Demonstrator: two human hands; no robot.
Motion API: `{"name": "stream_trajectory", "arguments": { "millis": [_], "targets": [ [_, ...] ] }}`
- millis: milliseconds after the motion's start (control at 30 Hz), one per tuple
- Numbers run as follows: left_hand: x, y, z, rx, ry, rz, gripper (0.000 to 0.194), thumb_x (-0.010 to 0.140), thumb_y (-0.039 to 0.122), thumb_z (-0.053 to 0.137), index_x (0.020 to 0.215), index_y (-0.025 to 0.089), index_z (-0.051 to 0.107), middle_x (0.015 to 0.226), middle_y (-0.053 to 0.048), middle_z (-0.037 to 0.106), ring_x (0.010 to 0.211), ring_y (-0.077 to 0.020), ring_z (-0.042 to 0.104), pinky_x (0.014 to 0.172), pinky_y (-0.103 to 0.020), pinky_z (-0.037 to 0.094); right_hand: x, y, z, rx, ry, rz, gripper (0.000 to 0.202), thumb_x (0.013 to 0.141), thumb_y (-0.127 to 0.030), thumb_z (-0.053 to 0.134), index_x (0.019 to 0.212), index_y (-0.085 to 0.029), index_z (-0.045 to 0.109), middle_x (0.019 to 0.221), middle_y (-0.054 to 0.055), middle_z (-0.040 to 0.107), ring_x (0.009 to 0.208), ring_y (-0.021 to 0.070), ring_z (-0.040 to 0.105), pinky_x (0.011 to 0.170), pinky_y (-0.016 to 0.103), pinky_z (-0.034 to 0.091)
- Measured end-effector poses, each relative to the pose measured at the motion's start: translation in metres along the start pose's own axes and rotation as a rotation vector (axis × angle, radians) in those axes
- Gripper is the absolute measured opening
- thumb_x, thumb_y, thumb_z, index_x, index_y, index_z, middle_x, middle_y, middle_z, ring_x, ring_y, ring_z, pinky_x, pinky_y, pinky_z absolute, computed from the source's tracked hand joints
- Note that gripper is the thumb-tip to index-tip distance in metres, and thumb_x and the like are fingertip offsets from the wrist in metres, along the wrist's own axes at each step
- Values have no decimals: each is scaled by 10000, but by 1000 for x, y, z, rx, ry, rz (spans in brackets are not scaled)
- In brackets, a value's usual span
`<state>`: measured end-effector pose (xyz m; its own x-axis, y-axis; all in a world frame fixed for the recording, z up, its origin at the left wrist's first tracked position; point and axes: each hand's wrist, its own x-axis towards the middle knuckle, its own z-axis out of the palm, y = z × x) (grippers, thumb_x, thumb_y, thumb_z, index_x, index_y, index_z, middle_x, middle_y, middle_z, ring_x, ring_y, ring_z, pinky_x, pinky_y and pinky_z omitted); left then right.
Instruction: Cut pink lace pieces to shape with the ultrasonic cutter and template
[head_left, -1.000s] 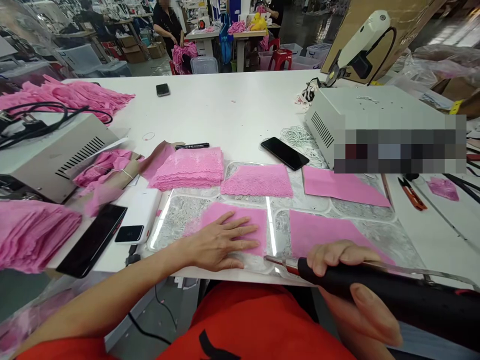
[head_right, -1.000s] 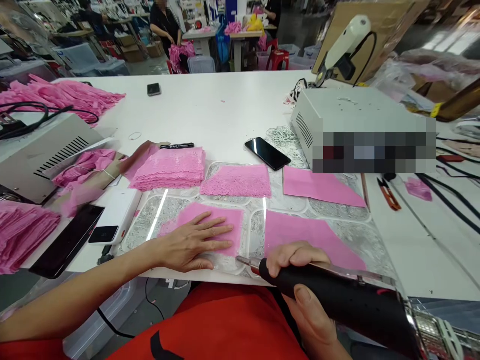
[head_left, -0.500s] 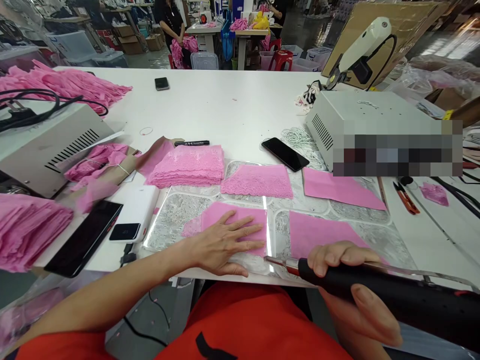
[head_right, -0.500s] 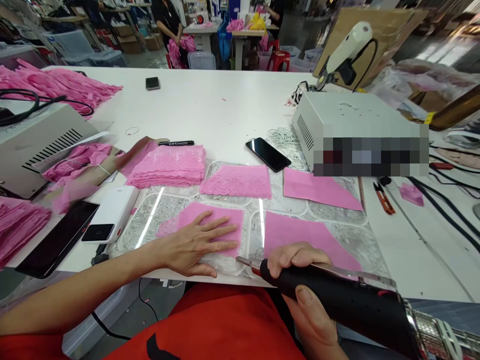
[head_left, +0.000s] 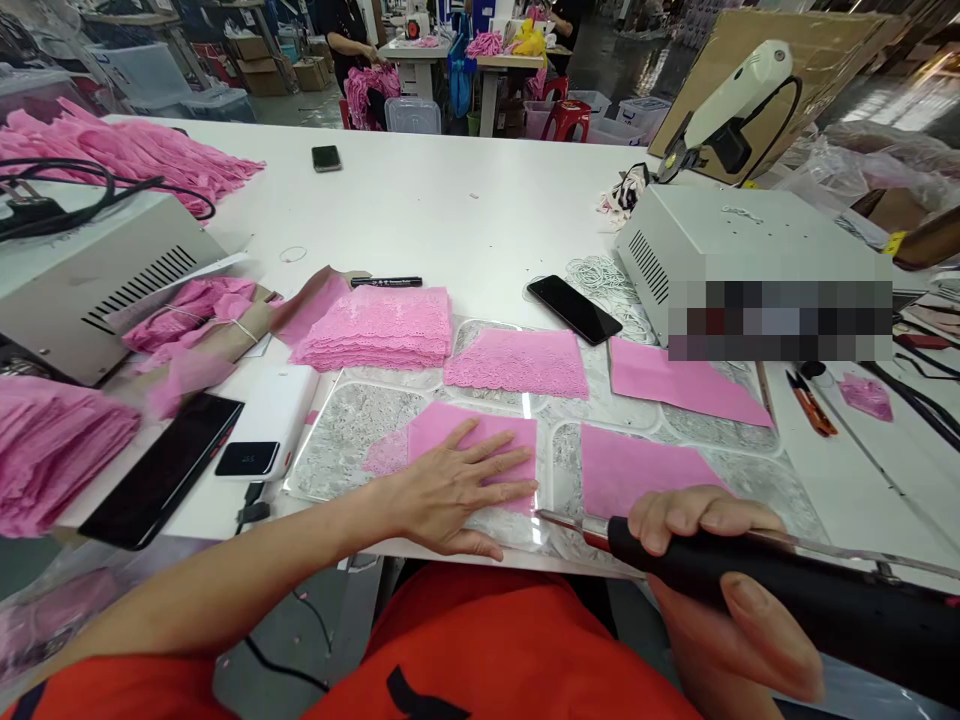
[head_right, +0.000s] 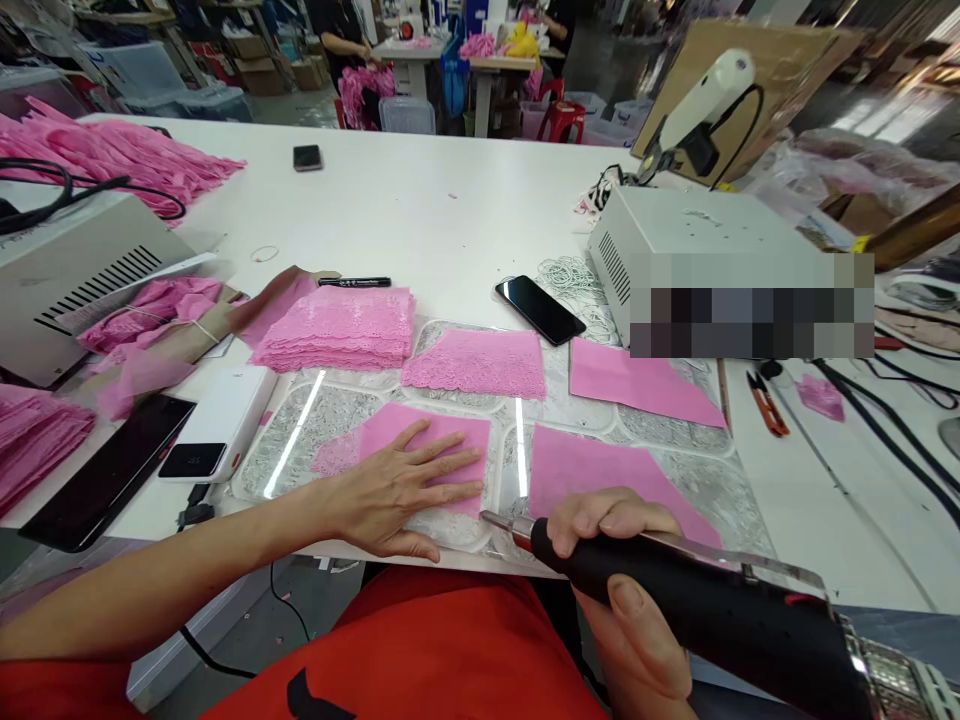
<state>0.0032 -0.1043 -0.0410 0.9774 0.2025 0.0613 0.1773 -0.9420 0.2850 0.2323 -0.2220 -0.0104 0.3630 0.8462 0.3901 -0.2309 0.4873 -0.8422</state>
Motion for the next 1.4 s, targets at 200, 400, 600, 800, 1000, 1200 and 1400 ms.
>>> {"name": "stream_trajectory", "arguments": {
  "millis": [200, 400, 600, 800, 1000, 1200, 1400],
  "targets": [
    [-1, 1, 2, 11, 28, 6, 760, 882, 657, 490, 1492, 230, 333, 1575, -98, 268, 1465, -324, 200, 1178, -569, 70, 2, -1, 3, -8, 41, 5, 183, 742, -293, 586, 897, -203, 620, 763, 13, 519, 580, 141, 522, 522, 338, 451],
    [0, 1, 2, 20, 18, 6, 745, 895, 645, 474, 1490, 220, 332, 1575, -104, 256, 1470, -316, 185, 1177, -573, 27, 2, 2, 4, -2, 15, 1, 185, 746, -281, 582, 911, -208, 625, 763, 18, 523, 578, 147, 525, 517, 342, 438],
    [-1, 2, 4, 40, 19, 6, 751, 897, 677, 437, 1482, 216, 346, 1575, -96, 256, 1474, -298, 178, 1182, -550, -29, 1, 3, 3, 4, -13, 16, 178, 766, -263, 569, 925, -202, 620, 789, 17, 524, 611, 144, 547, 550, 342, 464],
    [0, 3, 3, 56, -2, 4, 760, 895, 669, 457, 1484, 204, 341, 1580, -97, 239, 1473, -308, 174, 1177, -563, -26, 1, 2, 2, -27, -47, 25, 111, 791, -260, 588, 887, -209, 611, 775, 15, 540, 616, 151, 555, 555, 351, 480],
    [-2, 4, -5, 50, -45, -27, 774, 876, 658, 508, 1486, 214, 335, 1584, -90, 223, 1467, -315, 195, 1179, -569, -9, 1, 1, 1, -30, -30, 34, 120, 783, -266, 590, 885, -207, 612, 774, 8, 546, 615, 140, 551, 569, 346, 492],
    [-40, -4, -23, 67, 80, -233, 463, 1000, 342, 390, 1437, 191, 413, 1555, -91, 314, 1472, -269, 200, 1186, -540, 102, 9, 3, 4, -47, 41, -6, 195, 717, -309, 631, 879, -201, 628, 751, 9, 558, 591, 158, 553, 550, 363, 497],
    [-83, -8, -22, 104, 109, -393, 350, 994, 276, 405, 1304, 237, 564, 1485, -60, 447, 1437, -269, 296, 1179, -568, 106, 10, 5, 11, -121, 101, 45, 153, 662, -265, 637, 814, -244, 649, 714, 28, 562, 567, 175, 542, 553, 395, 518]
  ]
}}
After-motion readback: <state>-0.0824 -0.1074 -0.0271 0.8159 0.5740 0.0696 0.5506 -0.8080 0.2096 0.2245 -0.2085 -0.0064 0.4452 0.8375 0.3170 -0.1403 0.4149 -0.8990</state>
